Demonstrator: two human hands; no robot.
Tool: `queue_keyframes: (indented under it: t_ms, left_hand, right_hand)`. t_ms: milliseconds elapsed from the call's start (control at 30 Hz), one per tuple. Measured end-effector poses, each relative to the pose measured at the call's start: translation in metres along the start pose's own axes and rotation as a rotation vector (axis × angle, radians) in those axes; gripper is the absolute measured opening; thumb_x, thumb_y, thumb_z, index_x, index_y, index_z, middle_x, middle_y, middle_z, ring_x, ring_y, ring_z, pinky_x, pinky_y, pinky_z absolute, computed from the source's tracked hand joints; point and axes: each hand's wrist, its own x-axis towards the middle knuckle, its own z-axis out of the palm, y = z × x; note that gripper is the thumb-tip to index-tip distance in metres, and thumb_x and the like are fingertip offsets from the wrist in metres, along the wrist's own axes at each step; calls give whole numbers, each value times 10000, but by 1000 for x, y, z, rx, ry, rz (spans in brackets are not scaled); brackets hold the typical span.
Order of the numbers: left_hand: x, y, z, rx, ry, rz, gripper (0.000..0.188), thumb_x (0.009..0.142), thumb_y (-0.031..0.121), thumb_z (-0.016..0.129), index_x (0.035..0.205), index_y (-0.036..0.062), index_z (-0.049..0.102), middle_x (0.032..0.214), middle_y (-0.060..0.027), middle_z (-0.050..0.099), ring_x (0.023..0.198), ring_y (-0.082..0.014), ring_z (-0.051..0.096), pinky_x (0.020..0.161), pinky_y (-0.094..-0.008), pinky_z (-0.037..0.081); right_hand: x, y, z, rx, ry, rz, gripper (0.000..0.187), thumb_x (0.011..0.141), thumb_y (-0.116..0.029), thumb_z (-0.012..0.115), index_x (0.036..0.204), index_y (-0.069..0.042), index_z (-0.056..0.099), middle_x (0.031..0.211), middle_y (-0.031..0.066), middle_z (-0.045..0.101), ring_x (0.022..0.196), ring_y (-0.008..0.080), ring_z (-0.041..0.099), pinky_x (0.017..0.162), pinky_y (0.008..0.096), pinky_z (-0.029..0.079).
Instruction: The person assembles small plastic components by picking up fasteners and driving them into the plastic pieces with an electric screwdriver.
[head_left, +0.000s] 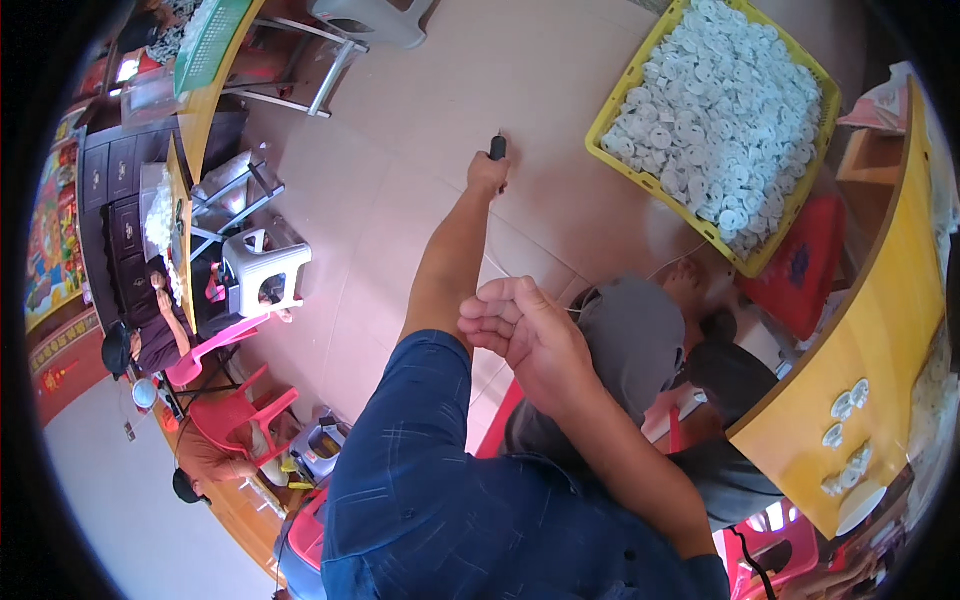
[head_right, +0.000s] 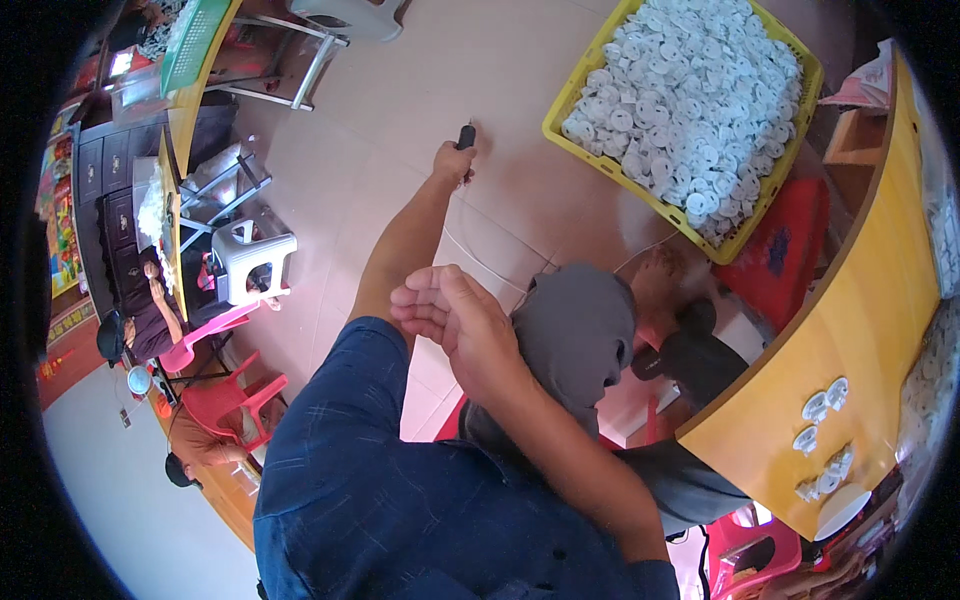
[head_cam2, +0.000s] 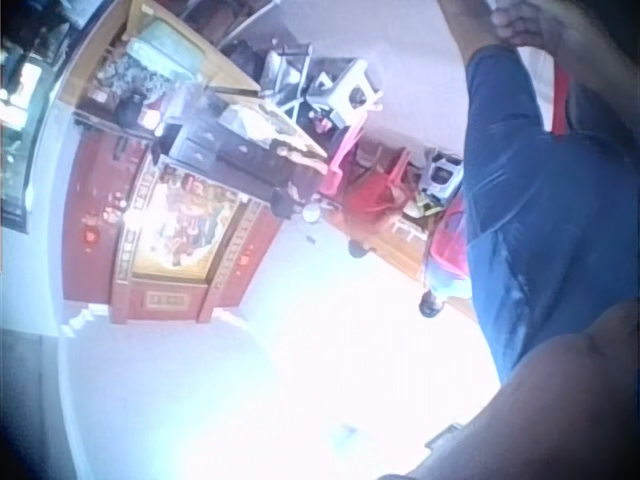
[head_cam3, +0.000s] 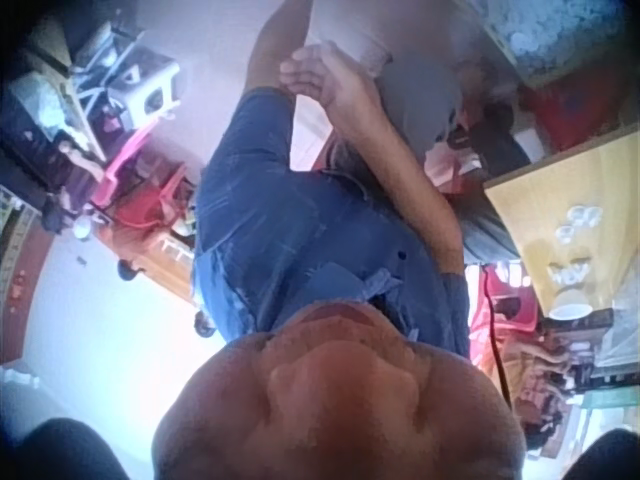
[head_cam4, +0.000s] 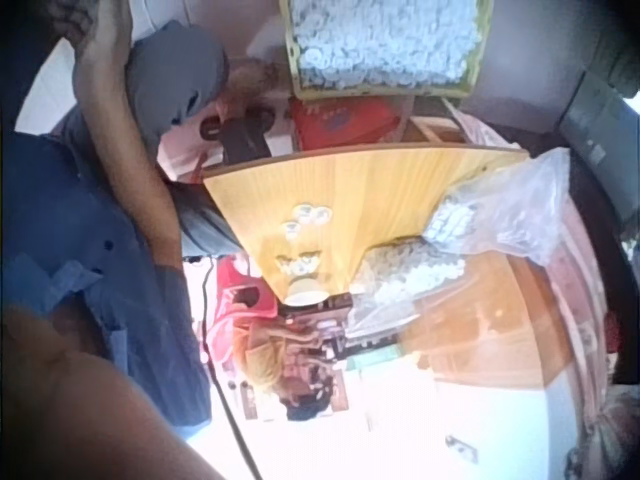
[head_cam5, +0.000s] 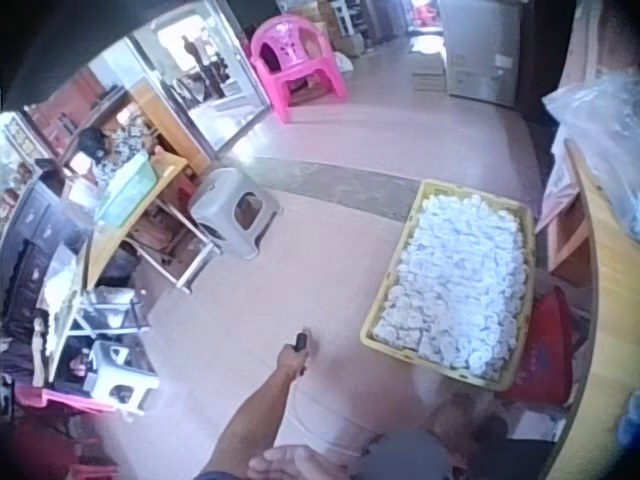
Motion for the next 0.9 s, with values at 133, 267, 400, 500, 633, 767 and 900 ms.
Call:
queue_keyframes:
  t_ms: [133,267,400,500,633,767,900]
  left_hand:
    - [-7,0,4,-36,-21,-31,421,873,158,664,1202,-72,538,826,-181,663,560,-235,649,444,-389,502]
    - [-13,-3,4,-64,21,9,410,872,156,657,1196,-67,541,813,-177,662,563,-229,647,447,-386,504]
    - [-13,-5,2,-41,33,-2,384,867,155,656,1165,-63,547,801,-173,662,569,-230,649,451,-390,507]
    - [-11,-5,2,-18,30,-45,363,865,150,655,1140,-62,551,792,-174,660,563,-234,647,450,-393,508]
    - [-9,-7,3,13,27,-47,348,863,137,650,1131,-63,554,776,-177,653,549,-242,641,444,-398,504]
    - [-7,-9,3,13,-2,-36,421,855,164,675,1170,-77,531,786,-170,654,559,-238,667,415,-388,505]
    - [-5,-8,0,17,11,-4,387,859,154,663,1141,-81,543,779,-181,661,553,-244,656,433,-395,505]
  right_hand:
    - [1,2,0,1,-7,-16,493,1121,-430,357,1194,-14,611,1116,158,708,1046,245,686,962,373,529]
    - [2,3,-1,-17,6,-15,491,1122,-430,345,1188,-22,611,1120,165,703,1063,250,681,972,382,522]
    - [1,3,0,-12,6,-22,492,1122,-433,348,1185,-23,611,1118,163,704,1056,247,683,966,377,526]
    - [1,4,-1,-12,6,-25,491,1124,-431,343,1185,-22,608,1120,162,701,1057,246,681,966,374,526]
    - [1,5,-2,-7,4,-21,490,1124,-430,348,1186,-18,606,1114,156,703,1046,240,682,959,371,529]
    - [1,5,-2,12,2,-33,490,1121,-429,363,1182,-10,610,1096,147,712,1021,233,690,942,366,538]
    - [0,4,-2,-10,0,-36,489,1120,-431,370,1178,-10,611,1097,146,711,1024,231,688,944,366,536]
